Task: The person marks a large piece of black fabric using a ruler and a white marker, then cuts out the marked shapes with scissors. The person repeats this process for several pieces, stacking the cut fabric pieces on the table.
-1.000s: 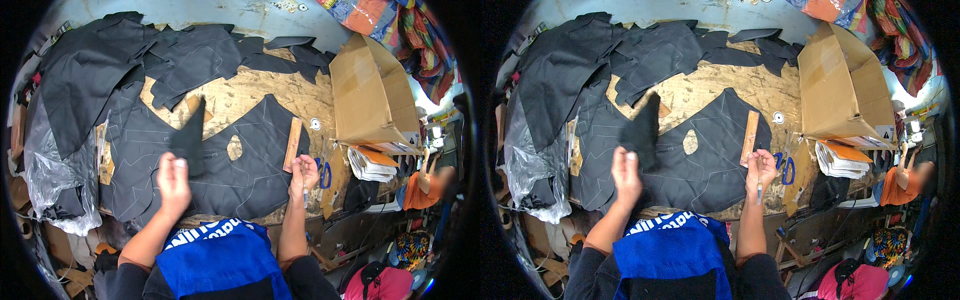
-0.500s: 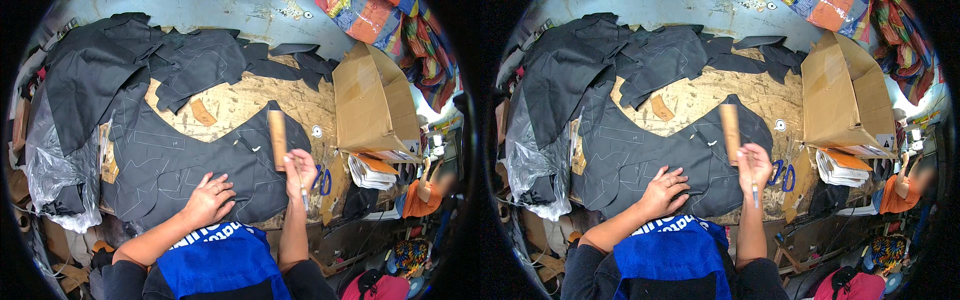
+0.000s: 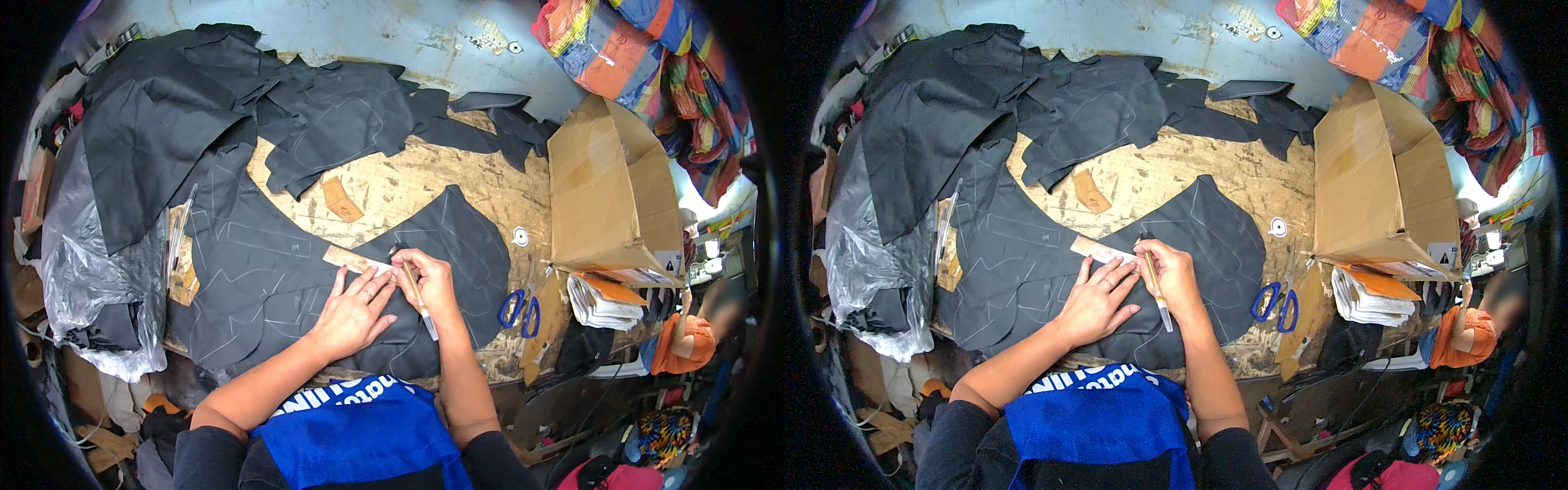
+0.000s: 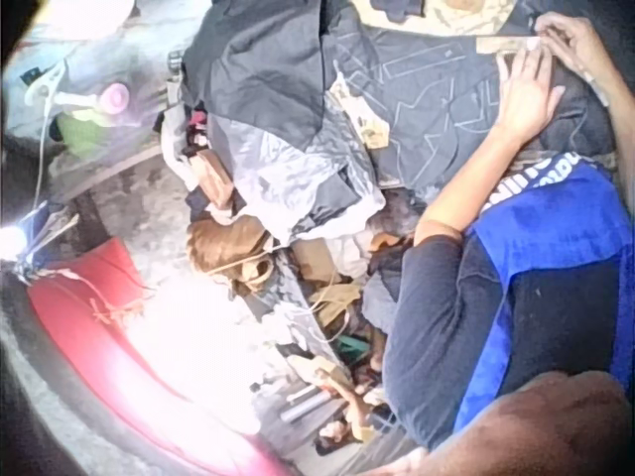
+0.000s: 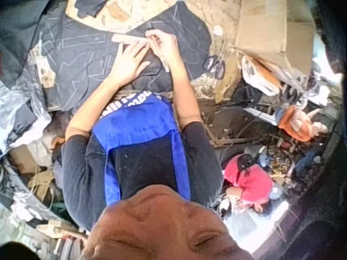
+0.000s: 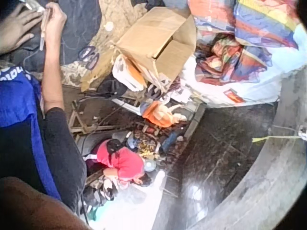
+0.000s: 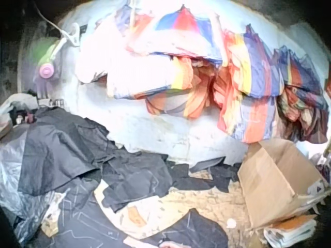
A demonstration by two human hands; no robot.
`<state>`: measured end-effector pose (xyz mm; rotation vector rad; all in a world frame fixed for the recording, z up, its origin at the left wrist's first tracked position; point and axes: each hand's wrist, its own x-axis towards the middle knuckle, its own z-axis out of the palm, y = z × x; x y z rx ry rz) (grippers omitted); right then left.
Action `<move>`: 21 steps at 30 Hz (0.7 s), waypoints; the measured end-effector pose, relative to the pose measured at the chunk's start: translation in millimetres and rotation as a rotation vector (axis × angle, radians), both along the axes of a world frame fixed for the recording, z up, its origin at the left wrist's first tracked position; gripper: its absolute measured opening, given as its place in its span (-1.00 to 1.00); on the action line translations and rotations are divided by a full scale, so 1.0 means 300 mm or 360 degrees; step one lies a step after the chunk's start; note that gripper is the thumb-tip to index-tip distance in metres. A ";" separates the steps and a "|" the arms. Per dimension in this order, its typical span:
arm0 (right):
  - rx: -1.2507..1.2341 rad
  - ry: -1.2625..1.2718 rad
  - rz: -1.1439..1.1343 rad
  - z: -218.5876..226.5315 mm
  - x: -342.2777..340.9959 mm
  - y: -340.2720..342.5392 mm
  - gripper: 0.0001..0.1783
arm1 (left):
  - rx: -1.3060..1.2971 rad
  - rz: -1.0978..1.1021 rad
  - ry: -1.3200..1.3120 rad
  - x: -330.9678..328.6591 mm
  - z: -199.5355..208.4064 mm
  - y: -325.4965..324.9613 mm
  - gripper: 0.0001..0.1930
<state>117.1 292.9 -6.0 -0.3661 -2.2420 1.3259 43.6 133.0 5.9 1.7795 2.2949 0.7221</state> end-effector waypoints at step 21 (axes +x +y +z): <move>0.0294 -0.0036 -0.0248 0.022 0.062 0.062 -0.67 | -0.0157 -0.0099 0.0078 0.000 -0.012 0.003 -0.39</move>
